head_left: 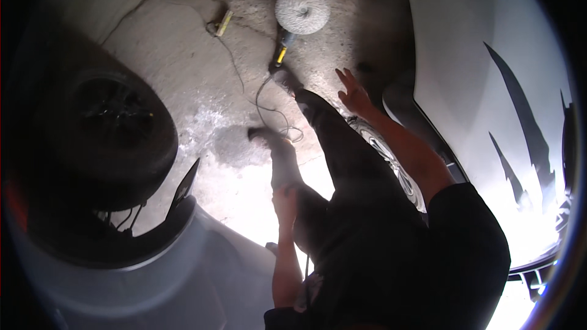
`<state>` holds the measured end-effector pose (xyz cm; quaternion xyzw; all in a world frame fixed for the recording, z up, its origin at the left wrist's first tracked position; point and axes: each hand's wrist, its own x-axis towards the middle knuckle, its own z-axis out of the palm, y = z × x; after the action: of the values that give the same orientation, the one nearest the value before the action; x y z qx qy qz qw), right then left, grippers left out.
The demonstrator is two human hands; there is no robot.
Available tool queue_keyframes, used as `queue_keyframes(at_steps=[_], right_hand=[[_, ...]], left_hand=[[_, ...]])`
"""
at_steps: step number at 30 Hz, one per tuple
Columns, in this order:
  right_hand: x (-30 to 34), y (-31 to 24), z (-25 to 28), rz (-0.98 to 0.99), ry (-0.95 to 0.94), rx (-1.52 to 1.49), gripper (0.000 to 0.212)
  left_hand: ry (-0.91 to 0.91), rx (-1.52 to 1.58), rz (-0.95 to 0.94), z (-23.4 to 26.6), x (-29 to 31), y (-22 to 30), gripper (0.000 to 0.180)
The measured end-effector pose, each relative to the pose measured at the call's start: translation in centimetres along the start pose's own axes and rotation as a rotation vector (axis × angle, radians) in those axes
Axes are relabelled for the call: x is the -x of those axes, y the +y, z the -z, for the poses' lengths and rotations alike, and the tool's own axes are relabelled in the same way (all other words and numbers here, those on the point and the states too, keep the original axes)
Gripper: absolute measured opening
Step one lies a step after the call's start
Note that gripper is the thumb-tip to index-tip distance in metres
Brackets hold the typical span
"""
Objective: The person applies a white compound to the rear quarter panel of a grey SUV and then uses a rotary polisher to buff the surface. The person works on the area around the 'PRO-4X' decal, moving the tool in circular motions to smooth the paint.
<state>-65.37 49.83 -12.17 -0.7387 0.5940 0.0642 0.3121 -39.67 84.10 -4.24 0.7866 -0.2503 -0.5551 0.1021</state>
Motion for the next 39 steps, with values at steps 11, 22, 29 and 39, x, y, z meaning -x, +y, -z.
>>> queue_keyframes(at_steps=[11,22,29,39], right_hand=[[-29.9,11.2,-8.1,0.147,0.342,0.328,0.088],[-40.4,17.4,-14.1,0.446,0.596,0.175,0.062],[-36.3,19.9,-13.7,-0.095,0.455,-0.525,0.034],[-10.9,-1.4,-6.2,-0.101,0.269,-0.912,0.048]], left_hand=[[0.06,-0.246,-0.383,-9.8,-31.3,0.0,0.062],[0.294,-0.273,-0.649,-25.8,-73.0,18.5,0.096],[0.1,-0.312,-0.415,-20.6,-62.0,23.8,0.084],[0.194,0.084,-0.107,-9.8,-27.5,14.3,0.069]])
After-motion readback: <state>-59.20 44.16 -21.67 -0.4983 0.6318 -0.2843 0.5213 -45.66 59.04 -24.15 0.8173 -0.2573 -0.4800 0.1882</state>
